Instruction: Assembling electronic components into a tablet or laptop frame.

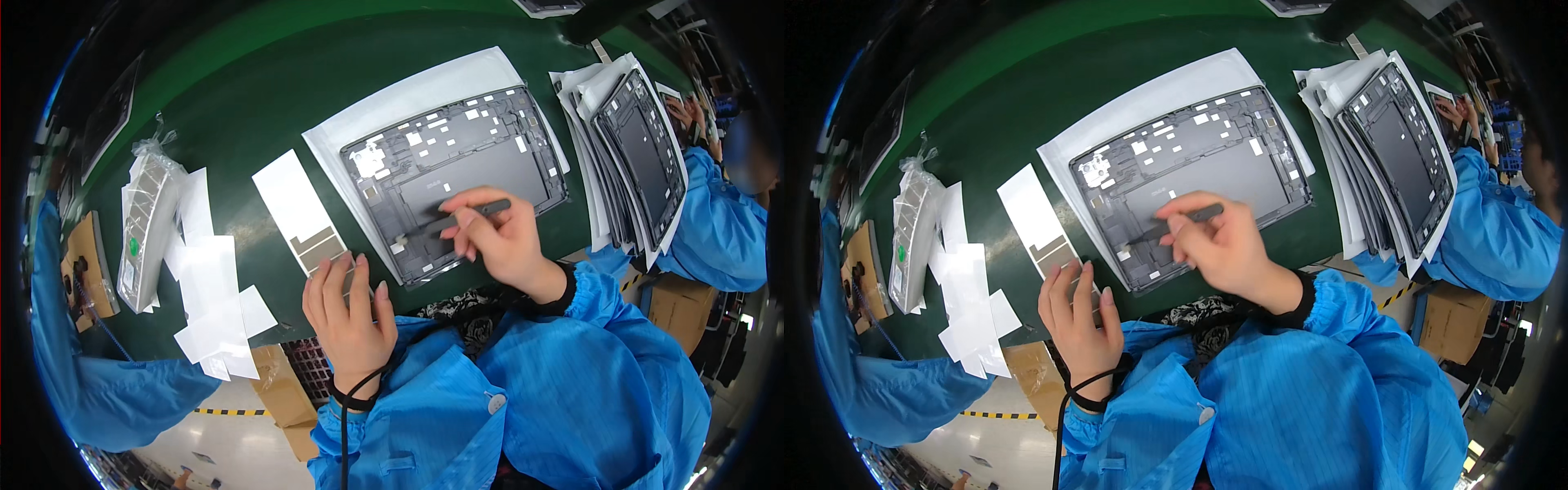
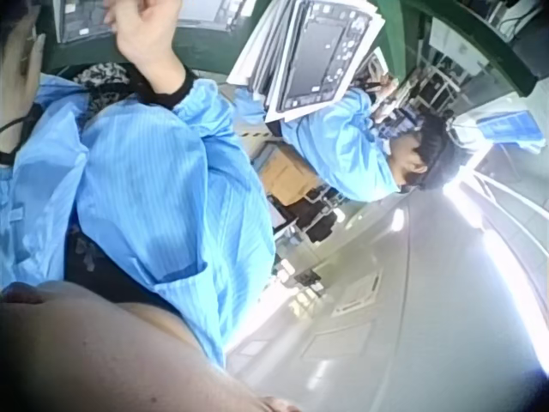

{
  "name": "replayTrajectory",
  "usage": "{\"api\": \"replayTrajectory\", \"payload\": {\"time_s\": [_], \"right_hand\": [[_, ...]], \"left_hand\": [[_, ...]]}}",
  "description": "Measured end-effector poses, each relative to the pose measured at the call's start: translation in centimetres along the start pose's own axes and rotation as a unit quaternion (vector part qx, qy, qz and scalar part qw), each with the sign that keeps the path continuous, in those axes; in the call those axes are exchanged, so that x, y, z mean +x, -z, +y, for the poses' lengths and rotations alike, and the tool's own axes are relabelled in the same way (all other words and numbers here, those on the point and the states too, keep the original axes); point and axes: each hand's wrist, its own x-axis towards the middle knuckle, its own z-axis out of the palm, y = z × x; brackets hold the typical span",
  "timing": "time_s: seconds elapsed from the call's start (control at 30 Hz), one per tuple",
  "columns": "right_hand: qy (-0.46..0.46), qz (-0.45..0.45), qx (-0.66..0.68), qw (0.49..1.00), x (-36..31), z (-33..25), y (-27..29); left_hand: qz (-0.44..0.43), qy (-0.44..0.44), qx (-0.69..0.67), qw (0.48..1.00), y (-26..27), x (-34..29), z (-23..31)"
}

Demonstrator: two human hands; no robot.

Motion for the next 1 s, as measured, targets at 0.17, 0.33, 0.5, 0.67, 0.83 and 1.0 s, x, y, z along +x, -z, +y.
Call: {"api": "replayTrajectory", "payload": {"time_s": [0.17,0.33,0.5,0.67,0.83,1.0], "right_hand": [[0.152,-0.022,-0.103,0.983,-0.5,1.0,-0.7],[0.140,-0.022,-0.087,0.986,-0.4,1.3,-0.4],[0.146,-0.018,-0.085,0.985,-0.3,1.4,-0.5],[0.176,-0.008,-0.110,0.978,-0.4,2.0,-0.4],[0.194,0.006,-0.124,0.973,-0.4,2.2,-0.5],[0.192,0.000,-0.136,0.972,-0.3,1.6,-0.6]], "left_hand": [[-0.012,-0.001,-0.004,1.000,-0.5,0.4,1.3],[-0.016,0.000,0.004,1.000,-0.5,0.4,1.5],[-0.003,-0.018,0.006,1.000,-0.8,0.6,1.7],[-0.013,-0.025,0.009,1.000,-0.8,0.7,2.0],[-0.021,-0.040,0.037,0.998,-1.2,0.8,2.7],[-0.047,-0.049,0.197,0.978,-2.0,0.5,4.9]]}}
